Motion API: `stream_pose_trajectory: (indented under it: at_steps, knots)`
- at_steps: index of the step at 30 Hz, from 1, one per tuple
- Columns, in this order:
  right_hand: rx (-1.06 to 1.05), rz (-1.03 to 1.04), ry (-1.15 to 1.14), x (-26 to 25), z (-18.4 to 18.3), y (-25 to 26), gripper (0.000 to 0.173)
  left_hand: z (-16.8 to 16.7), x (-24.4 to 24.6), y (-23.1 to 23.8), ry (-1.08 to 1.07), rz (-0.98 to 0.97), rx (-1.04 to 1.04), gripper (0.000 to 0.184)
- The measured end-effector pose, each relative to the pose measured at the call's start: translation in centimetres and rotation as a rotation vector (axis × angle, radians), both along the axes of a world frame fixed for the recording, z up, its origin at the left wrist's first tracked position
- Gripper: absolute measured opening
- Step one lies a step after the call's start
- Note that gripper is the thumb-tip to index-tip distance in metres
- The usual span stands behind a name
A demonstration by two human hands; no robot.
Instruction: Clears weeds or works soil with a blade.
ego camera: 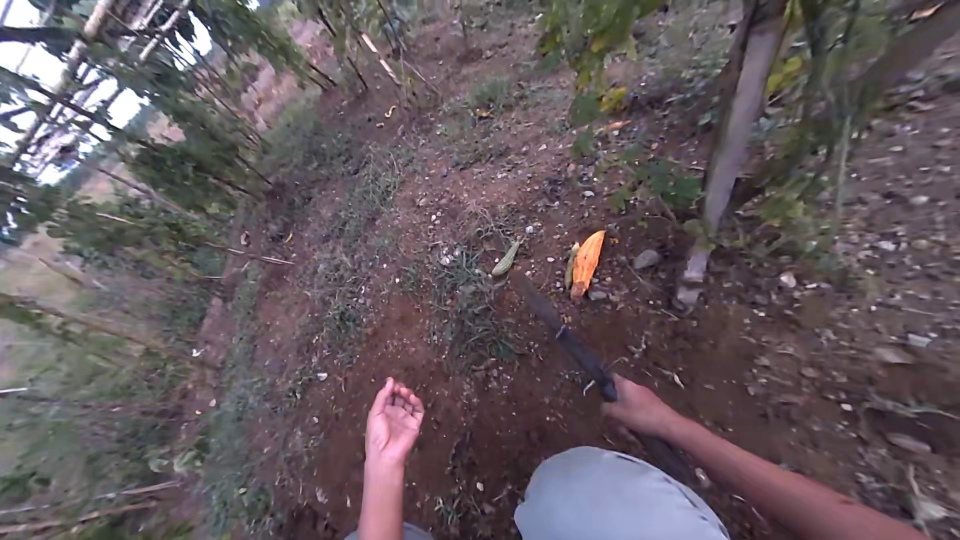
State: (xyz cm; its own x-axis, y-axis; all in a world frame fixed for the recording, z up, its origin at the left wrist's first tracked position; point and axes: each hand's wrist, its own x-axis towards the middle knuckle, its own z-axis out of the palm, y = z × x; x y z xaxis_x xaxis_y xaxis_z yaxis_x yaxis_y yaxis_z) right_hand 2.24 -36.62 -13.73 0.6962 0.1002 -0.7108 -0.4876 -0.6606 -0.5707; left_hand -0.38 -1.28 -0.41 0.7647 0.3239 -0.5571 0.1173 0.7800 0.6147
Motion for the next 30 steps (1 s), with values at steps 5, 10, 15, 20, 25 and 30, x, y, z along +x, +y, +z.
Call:
stream_pose_trajectory:
  at_steps: [5,10,15,20,25,30]
  knots:
    - [-0.131,0.09,-0.119,2.9,0.3,2.5,0.056,-0.1,0.0,0.2,0.014,0.01,0.009,0.036]
    - [-0.039,-0.014,-0.094,6.0,-2.3,6.2,0.06,0.3,-0.1,0.0,0.005,0.023,-0.007,0.037]
    - [0.104,-0.186,-0.149,8.1,-3.5,7.1,0.058,0.3,-0.4,0.4,-0.007,0.016,-0.017,0.038]
    - [0.096,-0.403,-0.179,7.5,-1.4,7.9,0.055,0.7,-0.5,0.7,-0.01,0.026,-0.025,0.038]
    - [-0.055,-0.187,-0.182,8.7,-0.7,6.0,0.059,0.3,0.0,0.3,0.0,-0.002,-0.042,0.037]
    - [-0.149,-0.034,-0.211,11.9,0.0,4.8,0.058,-0.1,0.7,-0.3,-0.012,-0.02,-0.048,0.038]
